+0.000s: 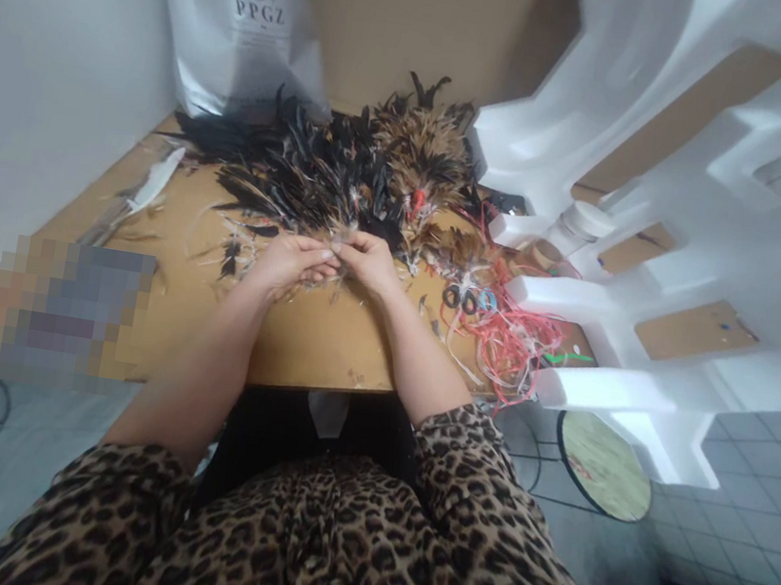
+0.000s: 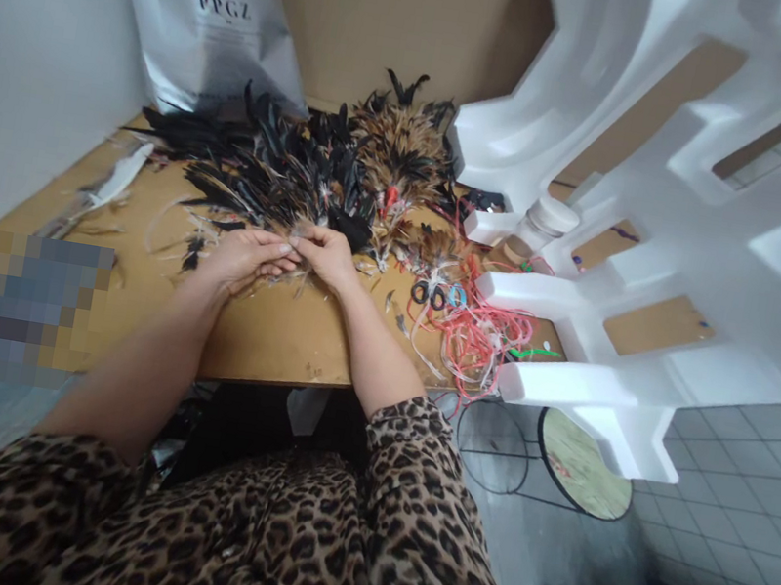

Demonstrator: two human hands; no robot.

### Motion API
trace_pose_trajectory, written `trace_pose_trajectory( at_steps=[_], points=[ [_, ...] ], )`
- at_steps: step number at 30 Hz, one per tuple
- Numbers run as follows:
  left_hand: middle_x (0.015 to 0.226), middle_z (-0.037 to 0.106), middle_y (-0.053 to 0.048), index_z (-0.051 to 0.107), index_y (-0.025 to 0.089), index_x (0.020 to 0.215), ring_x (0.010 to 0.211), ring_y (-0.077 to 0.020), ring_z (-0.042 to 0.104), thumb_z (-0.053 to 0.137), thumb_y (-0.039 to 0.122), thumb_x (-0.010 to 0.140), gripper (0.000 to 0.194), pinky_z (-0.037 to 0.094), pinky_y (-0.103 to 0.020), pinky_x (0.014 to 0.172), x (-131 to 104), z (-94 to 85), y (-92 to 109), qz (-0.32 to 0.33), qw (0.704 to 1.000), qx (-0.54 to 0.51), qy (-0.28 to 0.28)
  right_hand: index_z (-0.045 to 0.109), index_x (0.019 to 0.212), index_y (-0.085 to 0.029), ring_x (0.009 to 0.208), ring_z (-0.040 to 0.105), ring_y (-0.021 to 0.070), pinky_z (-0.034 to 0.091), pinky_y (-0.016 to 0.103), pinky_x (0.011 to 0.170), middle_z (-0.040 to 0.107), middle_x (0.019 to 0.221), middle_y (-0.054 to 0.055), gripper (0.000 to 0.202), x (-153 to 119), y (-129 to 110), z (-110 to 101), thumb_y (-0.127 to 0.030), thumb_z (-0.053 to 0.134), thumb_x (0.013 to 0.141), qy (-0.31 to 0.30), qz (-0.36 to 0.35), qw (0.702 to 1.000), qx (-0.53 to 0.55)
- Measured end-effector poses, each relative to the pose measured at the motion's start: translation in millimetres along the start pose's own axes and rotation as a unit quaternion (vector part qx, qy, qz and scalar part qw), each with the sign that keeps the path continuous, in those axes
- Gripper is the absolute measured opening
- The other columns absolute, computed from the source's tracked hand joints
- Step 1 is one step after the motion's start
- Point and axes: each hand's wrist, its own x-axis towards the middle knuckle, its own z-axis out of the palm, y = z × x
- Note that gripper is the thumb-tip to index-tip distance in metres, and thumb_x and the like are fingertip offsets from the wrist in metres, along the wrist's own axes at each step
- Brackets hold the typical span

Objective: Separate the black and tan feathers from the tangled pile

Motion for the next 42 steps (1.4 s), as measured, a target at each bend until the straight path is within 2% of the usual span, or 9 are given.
trace_pose_trajectory(
  at_steps=[7,17,21,24,27,30,33,37,42],
  points=[
    [0.063,0.066,-0.005,0.068,0.009,0.073,0.049,-0.0065,0.058,0.073,0.02,0.063,0.016,0.044,-0.014,0.047,4,-4.6,-1,0.022,0.999,-0.017,0.023,0.065,0.075,-0.013,0.06,0.052,0.0076,0.042,0.022,0.063,0.063,0.066,-0.002,0.023,0,-2,-1,-0.034,0.069,0.065,0.003,-0.018,0.998,-0.062],
    [0.068,0.068,-0.009,0.069,0.008,0.078,0.058,-0.0107,0.064,0.074,0.019,0.062,0.021,0.049,-0.016,0.052,7,-6.6,-5,0.018,0.998,-0.043,0.039,0.064,0.075,-0.012,0.06,0.053,0.0081,0.043,0.022,0.062,0.064,0.068,0.0,0.02,-2,-2,-2,-0.031,0.067,0.067,0.004,-0.025,0.995,-0.098],
    [0.07,0.068,-0.007,0.069,0.009,0.077,0.06,-0.0096,0.063,0.075,0.017,0.061,0.019,0.048,-0.015,0.052,8,-5.4,-7,0.03,0.993,-0.098,0.059,0.064,0.075,-0.013,0.059,0.05,0.0081,0.041,0.022,0.06,0.062,0.067,0.0,0.022,-4,3,7,-0.034,0.063,0.072,0.043,-0.078,0.985,-0.149],
    [0.069,0.067,-0.005,0.069,0.009,0.077,0.058,-0.0076,0.061,0.074,0.015,0.06,0.018,0.047,-0.014,0.052,8,-5.4,-6,0.031,0.99,-0.131,0.044,0.064,0.078,-0.014,0.065,0.053,0.0092,0.043,0.022,0.065,0.063,0.074,0.001,0.02,-6,5,11,-0.033,0.059,0.076,0.075,-0.133,0.967,-0.203],
    [0.067,0.066,-0.005,0.069,0.009,0.077,0.057,-0.0068,0.06,0.074,0.012,0.062,0.016,0.046,-0.014,0.052,8,-4.9,-6,0.029,0.986,-0.16,0.022,0.065,0.078,-0.015,0.072,0.054,0.0104,0.043,0.023,0.071,0.063,0.079,0.002,0.016,-9,5,13,-0.028,0.055,0.079,0.08,-0.191,0.943,-0.259],
    [0.068,0.066,-0.005,0.069,0.01,0.077,0.057,-0.0072,0.06,0.073,0.009,0.061,0.016,0.047,-0.015,0.052,9,-4.3,-7,0.03,0.981,-0.19,0.014,0.064,0.077,-0.016,0.078,0.056,0.0117,0.043,0.024,0.076,0.063,0.083,0.003,0.016,-11,4,15,-0.026,0.052,0.081,0.076,-0.207,0.93,-0.294],
    [0.067,0.065,-0.004,0.068,0.009,0.075,0.057,-0.007,0.059,0.073,0.007,0.061,0.014,0.046,-0.015,0.051,11,-4.6,-8,0.028,0.978,-0.205,0.005,0.063,0.075,-0.016,0.079,0.056,0.0123,0.044,0.025,0.077,0.063,0.082,0.003,0.015,-9,5,17,-0.027,0.054,0.079,0.073,-0.174,0.948,-0.256],
    [0.063,0.064,-0.004,0.069,0.008,0.073,0.056,-0.0055,0.057,0.073,0.008,0.062,0.011,0.044,-0.012,0.05,11,-4.9,-7,0.016,0.977,-0.212,-0.01,0.061,0.073,-0.014,0.064,0.054,0.0093,0.044,0.023,0.066,0.063,0.071,0.001,0.019,-4,7,18,-0.033,0.061,0.074,0.024,-0.054,0.997,-0.046],
    [0.065,0.064,-0.004,0.07,0.009,0.076,0.057,-0.0055,0.058,0.075,0.011,0.061,0.016,0.045,-0.013,0.052,10,-1.5,-5,0.021,0.98,-0.196,0.01,0.06,0.073,-0.013,0.043,0.031,0.0026,0.025,0.018,0.043,0.053,0.053,-0.005,0.031,-4,3,16,-0.041,0.07,0.064,-0.004,0.055,0.993,0.1]
  ],
)
